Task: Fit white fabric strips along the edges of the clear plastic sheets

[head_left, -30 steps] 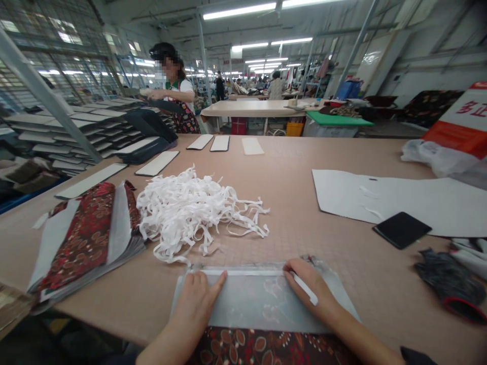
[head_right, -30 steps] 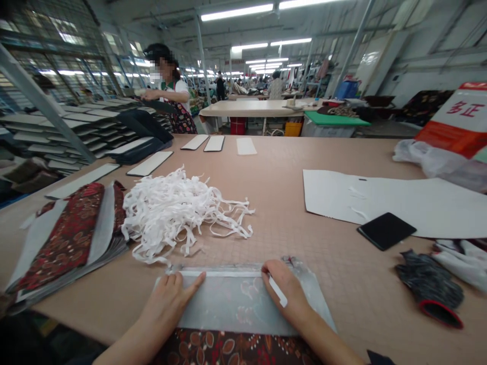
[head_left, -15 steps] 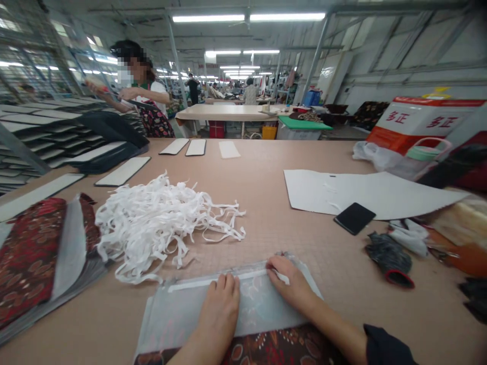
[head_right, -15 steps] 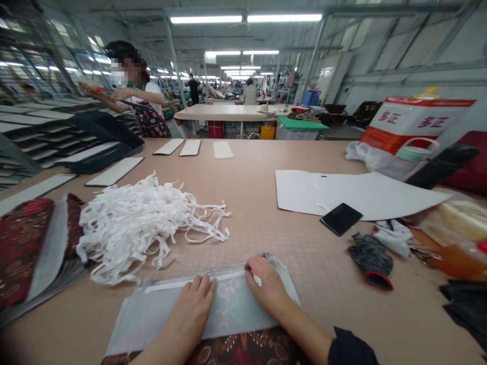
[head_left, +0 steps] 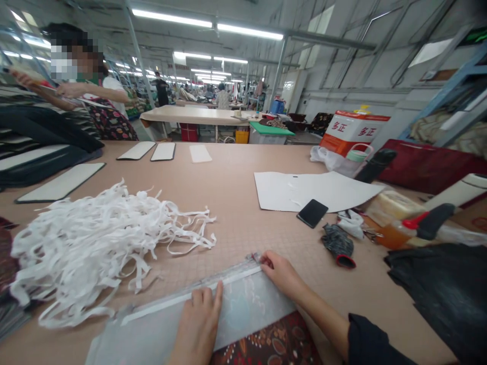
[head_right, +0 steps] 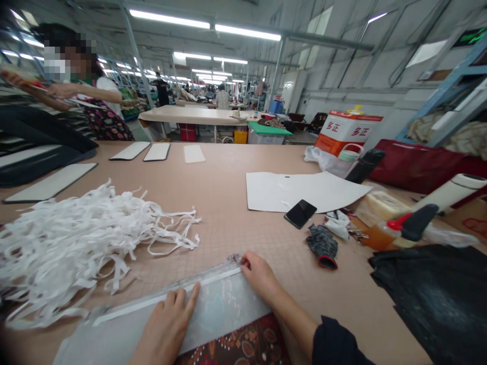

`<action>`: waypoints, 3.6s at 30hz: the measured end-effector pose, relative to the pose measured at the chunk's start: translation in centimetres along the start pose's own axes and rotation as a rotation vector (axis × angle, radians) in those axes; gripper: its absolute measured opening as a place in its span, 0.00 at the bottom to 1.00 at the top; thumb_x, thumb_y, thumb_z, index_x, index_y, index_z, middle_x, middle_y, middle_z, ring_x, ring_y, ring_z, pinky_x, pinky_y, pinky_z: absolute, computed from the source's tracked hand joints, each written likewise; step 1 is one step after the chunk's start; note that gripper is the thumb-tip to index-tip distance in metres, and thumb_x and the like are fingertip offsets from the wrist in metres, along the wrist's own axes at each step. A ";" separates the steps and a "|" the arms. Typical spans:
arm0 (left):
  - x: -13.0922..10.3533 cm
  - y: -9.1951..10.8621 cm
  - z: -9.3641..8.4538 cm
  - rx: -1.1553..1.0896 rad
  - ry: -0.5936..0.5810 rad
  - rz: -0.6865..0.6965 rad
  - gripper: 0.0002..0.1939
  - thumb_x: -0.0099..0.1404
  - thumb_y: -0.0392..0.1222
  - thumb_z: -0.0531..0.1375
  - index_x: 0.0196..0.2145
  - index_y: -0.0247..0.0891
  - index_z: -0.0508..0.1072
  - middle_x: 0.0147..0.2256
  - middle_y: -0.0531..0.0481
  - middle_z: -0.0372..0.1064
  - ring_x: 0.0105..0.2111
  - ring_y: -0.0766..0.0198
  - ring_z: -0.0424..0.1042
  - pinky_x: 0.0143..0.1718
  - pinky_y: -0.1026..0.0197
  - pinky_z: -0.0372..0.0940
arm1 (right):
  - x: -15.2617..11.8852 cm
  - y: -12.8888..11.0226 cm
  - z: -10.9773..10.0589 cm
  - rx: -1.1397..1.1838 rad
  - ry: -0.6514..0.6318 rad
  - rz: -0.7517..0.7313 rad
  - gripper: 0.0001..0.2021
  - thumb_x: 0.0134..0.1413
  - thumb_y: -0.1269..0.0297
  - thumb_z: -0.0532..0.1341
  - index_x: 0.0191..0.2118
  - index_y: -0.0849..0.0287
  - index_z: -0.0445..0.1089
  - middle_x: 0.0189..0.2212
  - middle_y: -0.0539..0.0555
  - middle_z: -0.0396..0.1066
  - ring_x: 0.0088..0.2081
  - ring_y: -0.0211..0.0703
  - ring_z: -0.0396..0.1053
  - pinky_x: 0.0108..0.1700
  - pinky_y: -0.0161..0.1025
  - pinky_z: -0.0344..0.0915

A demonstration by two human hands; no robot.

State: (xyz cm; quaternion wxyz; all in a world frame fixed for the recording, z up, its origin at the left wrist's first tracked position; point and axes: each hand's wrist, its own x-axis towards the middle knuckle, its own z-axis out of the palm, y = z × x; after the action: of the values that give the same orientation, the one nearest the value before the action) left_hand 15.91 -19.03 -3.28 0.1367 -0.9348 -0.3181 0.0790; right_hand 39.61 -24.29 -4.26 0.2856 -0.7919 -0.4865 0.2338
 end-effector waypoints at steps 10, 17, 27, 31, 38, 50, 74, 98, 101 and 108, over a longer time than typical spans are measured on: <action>0.5 0.9 -0.3 0.038 -0.016 -0.047 0.29 0.57 0.27 0.49 0.55 0.46 0.58 0.36 0.42 0.65 0.33 0.53 0.66 0.28 0.57 0.59 | -0.1 -0.6 -0.1 -0.023 -0.011 -0.002 0.06 0.45 0.76 0.54 0.30 0.58 0.61 0.24 0.47 0.63 0.28 0.36 0.62 0.31 0.31 0.55; 0.5 0.6 -0.3 -0.014 -0.037 -0.039 0.28 0.58 0.27 0.49 0.55 0.45 0.59 0.34 0.42 0.65 0.33 0.54 0.66 0.29 0.58 0.59 | 0.2 -0.3 -0.6 -0.182 -0.018 -0.050 0.07 0.43 0.77 0.55 0.30 0.58 0.61 0.28 0.50 0.65 0.31 0.38 0.62 0.33 0.32 0.56; 0.2 0.3 -1.8 -0.049 -0.073 -0.033 0.26 0.60 0.27 0.48 0.55 0.44 0.59 0.36 0.43 0.67 0.35 0.54 0.67 0.33 0.54 0.62 | -4.1 -4.3 5.6 -0.488 0.095 -0.705 0.13 0.52 0.73 0.56 0.45 0.59 0.63 0.40 0.55 0.66 0.42 0.45 0.61 0.44 0.43 0.60; -2.0 -2.6 -0.5 -0.088 -0.063 -0.013 0.27 0.57 0.22 0.46 0.52 0.38 0.62 0.44 0.41 0.66 0.42 0.54 0.65 0.40 0.52 0.62 | -4.6 -2.8 4.1 -0.518 0.086 -0.628 0.15 0.51 0.76 0.54 0.47 0.60 0.63 0.43 0.57 0.66 0.44 0.48 0.62 0.46 0.45 0.61; -8.1 -9.8 3.5 -0.106 -0.092 -0.193 0.29 0.55 0.21 0.42 0.50 0.38 0.66 0.49 0.44 0.64 0.48 0.56 0.63 0.49 0.52 0.59 | -4.4 1.0 1.2 -0.346 0.071 -0.449 0.17 0.52 0.78 0.49 0.44 0.57 0.66 0.43 0.56 0.67 0.46 0.47 0.61 0.49 0.44 0.59; -3.5 -10.2 -1.7 -0.270 -0.115 -0.181 0.17 0.60 0.30 0.48 0.41 0.41 0.71 0.43 0.47 0.68 0.43 0.59 0.66 0.46 0.55 0.57 | -2.0 1.7 -1.6 -0.236 -0.045 -0.201 0.05 0.48 0.73 0.53 0.28 0.59 0.64 0.31 0.55 0.65 0.37 0.44 0.62 0.41 0.38 0.59; 9.8 5.4 -3.6 -0.733 0.055 -0.004 0.07 0.61 0.39 0.53 0.32 0.38 0.71 0.34 0.50 0.68 0.37 0.62 0.66 0.39 0.60 0.58 | 0.1 2.5 -0.1 0.241 0.043 -0.103 0.14 0.45 0.76 0.53 0.40 0.57 0.58 0.31 0.49 0.65 0.36 0.38 0.65 0.39 0.35 0.60; 9.0 6.5 -2.6 -0.301 0.184 0.253 0.14 0.63 0.31 0.49 0.45 0.35 0.65 0.40 0.46 0.65 0.39 0.57 0.64 0.38 0.54 0.62 | 2.6 1.2 -1.3 -0.159 -0.056 -0.135 0.03 0.42 0.72 0.55 0.24 0.59 0.63 0.25 0.50 0.64 0.30 0.38 0.60 0.31 0.33 0.54; 9.2 6.4 -2.5 -0.301 0.182 0.267 0.13 0.63 0.31 0.49 0.44 0.35 0.66 0.40 0.46 0.65 0.39 0.57 0.64 0.38 0.54 0.62 | 2.9 1.1 -1.5 -0.172 -0.076 -0.125 0.03 0.40 0.72 0.55 0.24 0.59 0.64 0.24 0.50 0.65 0.28 0.37 0.60 0.30 0.33 0.52; 9.3 6.6 -2.0 -0.294 0.215 0.271 0.12 0.62 0.31 0.49 0.43 0.36 0.66 0.39 0.46 0.65 0.38 0.57 0.64 0.37 0.54 0.62 | 3.8 1.3 -1.7 -0.152 -0.135 -0.094 0.04 0.42 0.73 0.55 0.28 0.60 0.65 0.25 0.49 0.67 0.27 0.35 0.61 0.28 0.30 0.52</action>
State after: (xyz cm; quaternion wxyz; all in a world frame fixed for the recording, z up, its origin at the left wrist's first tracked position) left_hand 27.42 -18.73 -3.91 0.0204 -0.9819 -0.1814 -0.0506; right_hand 43.14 -21.77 -4.25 0.2021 -0.7699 -0.5576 0.2355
